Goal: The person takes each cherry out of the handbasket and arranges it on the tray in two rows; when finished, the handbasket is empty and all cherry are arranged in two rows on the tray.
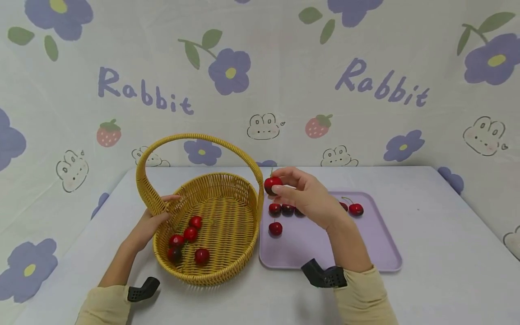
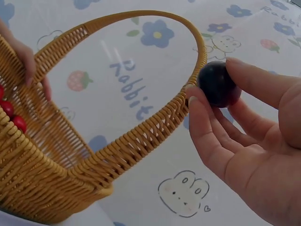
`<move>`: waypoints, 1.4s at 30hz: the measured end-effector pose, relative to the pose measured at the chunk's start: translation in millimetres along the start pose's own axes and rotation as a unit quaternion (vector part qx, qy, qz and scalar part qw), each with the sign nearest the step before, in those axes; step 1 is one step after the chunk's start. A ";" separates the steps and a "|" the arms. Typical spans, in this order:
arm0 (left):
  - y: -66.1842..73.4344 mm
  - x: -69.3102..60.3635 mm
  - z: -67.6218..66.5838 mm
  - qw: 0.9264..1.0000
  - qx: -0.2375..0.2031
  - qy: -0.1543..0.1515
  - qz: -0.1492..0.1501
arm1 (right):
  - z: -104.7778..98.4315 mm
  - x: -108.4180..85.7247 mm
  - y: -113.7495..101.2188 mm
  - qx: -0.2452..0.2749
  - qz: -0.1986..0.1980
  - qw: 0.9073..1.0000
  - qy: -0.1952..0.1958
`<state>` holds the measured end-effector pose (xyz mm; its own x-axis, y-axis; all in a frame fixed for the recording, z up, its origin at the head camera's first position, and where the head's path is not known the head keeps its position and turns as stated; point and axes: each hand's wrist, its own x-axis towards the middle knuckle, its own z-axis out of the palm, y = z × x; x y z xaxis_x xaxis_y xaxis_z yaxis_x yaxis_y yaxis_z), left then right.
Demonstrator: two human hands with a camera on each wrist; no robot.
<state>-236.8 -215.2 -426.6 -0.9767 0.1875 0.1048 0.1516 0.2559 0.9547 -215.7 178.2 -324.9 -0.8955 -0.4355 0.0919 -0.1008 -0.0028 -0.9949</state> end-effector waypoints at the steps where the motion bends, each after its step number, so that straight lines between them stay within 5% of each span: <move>1: 0.0 -0.1 -0.1 1.000 0.000 0.000 0.000 | -1.3 0.3 0.7 0.016 -0.009 1.000 0.000; 7: -0.4 0.4 -0.2 1.000 -0.001 -0.001 0.003 | -7.9 4.6 7.1 0.099 -0.042 0.994 -0.003; 13: -1.5 0.8 -0.2 1.000 -0.004 -0.001 0.004 | -8.8 13.1 16.7 0.159 -0.019 0.987 0.003; 26: -0.8 0.4 0.1 1.000 -0.003 0.001 0.007 | -21.7 15.8 50.2 0.070 0.078 0.994 0.023; 42: 1.1 -0.8 0.4 1.000 -0.006 0.002 0.002 | -39.3 0.5 85.7 0.011 0.133 0.991 -0.004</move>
<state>-235.8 -214.6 -425.8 -0.9765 0.1854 0.1095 0.1535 0.2430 0.9578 -241.8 213.1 -408.5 -0.8857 -0.4307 -0.1734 0.1472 0.0937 -0.9847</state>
